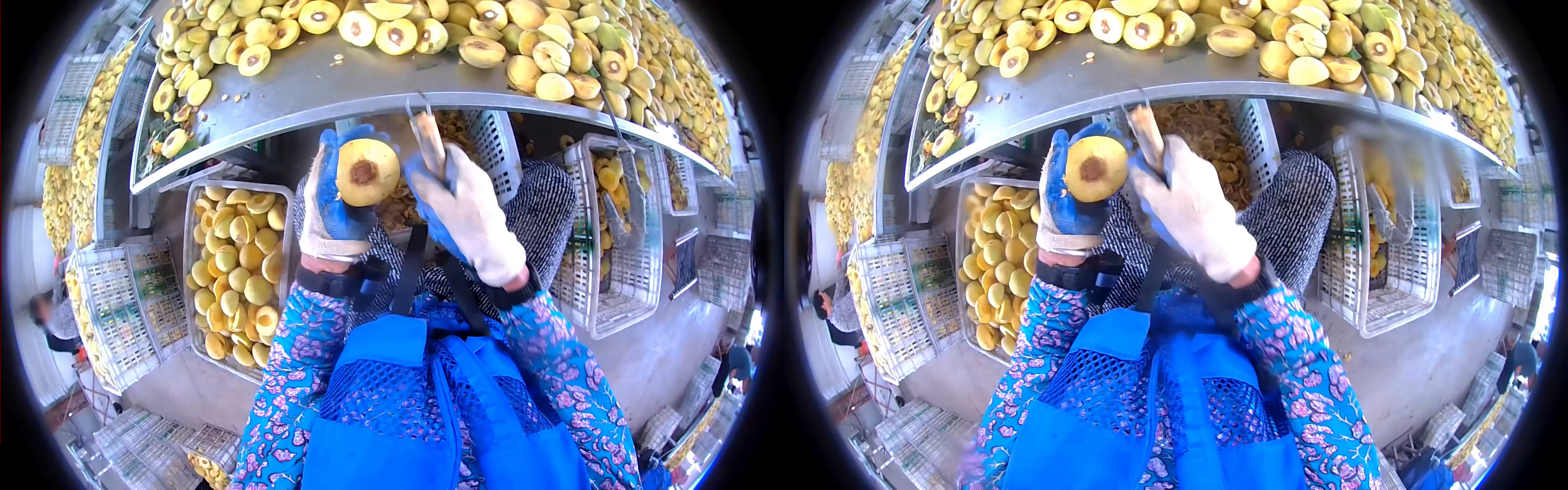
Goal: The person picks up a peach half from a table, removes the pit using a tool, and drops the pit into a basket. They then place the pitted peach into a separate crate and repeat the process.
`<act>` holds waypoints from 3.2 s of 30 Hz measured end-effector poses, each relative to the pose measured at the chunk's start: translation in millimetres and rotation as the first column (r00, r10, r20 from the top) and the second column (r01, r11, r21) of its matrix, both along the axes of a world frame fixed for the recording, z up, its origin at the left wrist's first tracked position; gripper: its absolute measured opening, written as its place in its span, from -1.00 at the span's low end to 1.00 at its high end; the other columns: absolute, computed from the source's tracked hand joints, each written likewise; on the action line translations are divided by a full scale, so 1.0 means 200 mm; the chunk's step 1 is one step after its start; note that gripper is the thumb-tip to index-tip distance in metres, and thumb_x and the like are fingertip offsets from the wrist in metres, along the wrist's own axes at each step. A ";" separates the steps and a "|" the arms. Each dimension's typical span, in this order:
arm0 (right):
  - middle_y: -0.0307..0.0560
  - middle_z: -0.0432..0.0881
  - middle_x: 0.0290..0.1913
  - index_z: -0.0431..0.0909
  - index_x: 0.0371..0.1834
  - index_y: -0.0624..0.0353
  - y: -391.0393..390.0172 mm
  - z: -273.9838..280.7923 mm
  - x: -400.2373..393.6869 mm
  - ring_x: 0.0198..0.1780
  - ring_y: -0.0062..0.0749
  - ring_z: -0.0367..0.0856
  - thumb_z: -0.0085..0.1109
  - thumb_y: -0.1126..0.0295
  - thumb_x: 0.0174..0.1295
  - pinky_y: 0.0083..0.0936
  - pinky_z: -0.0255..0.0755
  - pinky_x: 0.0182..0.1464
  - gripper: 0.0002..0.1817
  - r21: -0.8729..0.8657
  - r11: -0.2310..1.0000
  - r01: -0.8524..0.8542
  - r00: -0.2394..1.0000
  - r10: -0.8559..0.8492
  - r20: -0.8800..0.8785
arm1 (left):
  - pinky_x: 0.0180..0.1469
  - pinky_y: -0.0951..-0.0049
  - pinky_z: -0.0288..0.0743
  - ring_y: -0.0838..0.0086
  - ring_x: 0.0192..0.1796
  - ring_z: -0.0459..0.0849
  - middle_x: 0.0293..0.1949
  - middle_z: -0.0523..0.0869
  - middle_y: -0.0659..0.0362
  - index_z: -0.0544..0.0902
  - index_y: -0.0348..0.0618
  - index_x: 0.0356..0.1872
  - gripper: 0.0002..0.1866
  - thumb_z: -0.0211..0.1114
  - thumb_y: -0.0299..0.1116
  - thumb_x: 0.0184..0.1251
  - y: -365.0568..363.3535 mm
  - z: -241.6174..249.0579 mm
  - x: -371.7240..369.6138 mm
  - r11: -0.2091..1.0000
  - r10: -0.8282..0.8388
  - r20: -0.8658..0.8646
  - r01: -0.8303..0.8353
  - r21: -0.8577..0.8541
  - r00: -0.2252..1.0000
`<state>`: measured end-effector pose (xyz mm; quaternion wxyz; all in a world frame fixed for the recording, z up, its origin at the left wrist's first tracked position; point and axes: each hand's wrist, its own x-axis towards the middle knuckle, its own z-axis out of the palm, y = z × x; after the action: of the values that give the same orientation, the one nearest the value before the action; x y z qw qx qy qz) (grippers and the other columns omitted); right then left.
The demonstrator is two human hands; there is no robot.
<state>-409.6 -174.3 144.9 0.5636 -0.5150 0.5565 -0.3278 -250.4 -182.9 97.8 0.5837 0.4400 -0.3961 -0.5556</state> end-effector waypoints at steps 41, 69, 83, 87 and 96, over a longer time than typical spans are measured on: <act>-0.43 0.24 -0.67 0.42 -0.11 0.32 0.18 -0.31 -0.06 -0.80 -0.76 0.12 -0.13 0.23 0.47 -0.72 0.06 -0.77 -0.68 0.412 0.536 -0.737 0.238 -0.364 0.900 | -0.42 0.54 0.58 0.49 -0.44 0.70 -0.38 0.74 0.11 0.67 -0.31 -0.27 -0.75 0.35 -0.28 0.27 -0.08 -0.22 -0.04 0.957 -0.065 -0.226 0.125 0.263 0.972; -0.35 0.35 -0.63 0.45 -0.06 0.24 0.14 -0.27 -0.05 -0.77 -0.72 0.20 0.03 0.21 0.39 -0.72 0.05 -0.72 -0.70 0.465 0.838 -0.285 0.765 -0.094 0.637 | -0.07 0.35 0.61 0.28 -0.17 0.71 -0.19 0.71 0.06 0.61 -0.25 -0.05 -0.72 0.24 -0.32 0.32 0.18 0.00 0.53 0.861 0.499 0.664 -0.409 -0.304 0.557; 0.47 0.56 -0.23 0.33 -0.05 0.37 0.07 -0.63 -0.09 -0.09 0.32 0.53 0.05 0.20 0.29 0.06 0.38 -0.09 -0.60 0.150 0.957 -0.247 0.724 0.285 -0.628 | 0.00 0.39 0.50 0.43 -0.13 0.68 -0.13 0.72 0.10 0.61 -0.23 0.00 -0.66 0.32 -0.32 0.23 0.56 0.03 1.23 0.605 0.442 0.884 -0.778 -0.168 0.153; 0.37 0.52 0.02 0.37 0.14 0.34 0.09 -0.73 -0.13 0.07 0.21 0.51 0.03 0.26 0.27 -0.07 0.37 0.09 -0.55 0.350 0.844 -0.407 0.514 0.529 -0.676 | -0.01 0.44 0.52 0.39 -0.15 0.71 -0.19 0.74 0.05 0.63 -0.21 -0.04 -0.66 0.36 -0.29 0.18 -0.27 0.29 0.99 0.840 0.429 0.863 -0.468 -0.273 0.267; 0.46 0.51 -0.02 0.34 0.07 0.39 0.00 -0.64 -0.20 0.05 0.32 0.47 0.03 0.19 0.29 -0.05 0.35 0.07 -0.53 0.249 0.938 -0.239 0.807 0.335 -0.486 | 0.07 0.17 0.45 0.05 0.00 0.61 -0.11 0.66 -0.09 0.49 -0.16 0.02 -0.41 0.41 -0.05 0.02 -1.29 0.00 0.86 0.976 0.032 0.983 -0.206 -0.069 -0.178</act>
<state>-450.3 -173.7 17.3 0.4779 -0.6109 0.6301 -0.0363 -78.1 -440.1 98.8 0.0976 0.7745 -0.6249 0.0123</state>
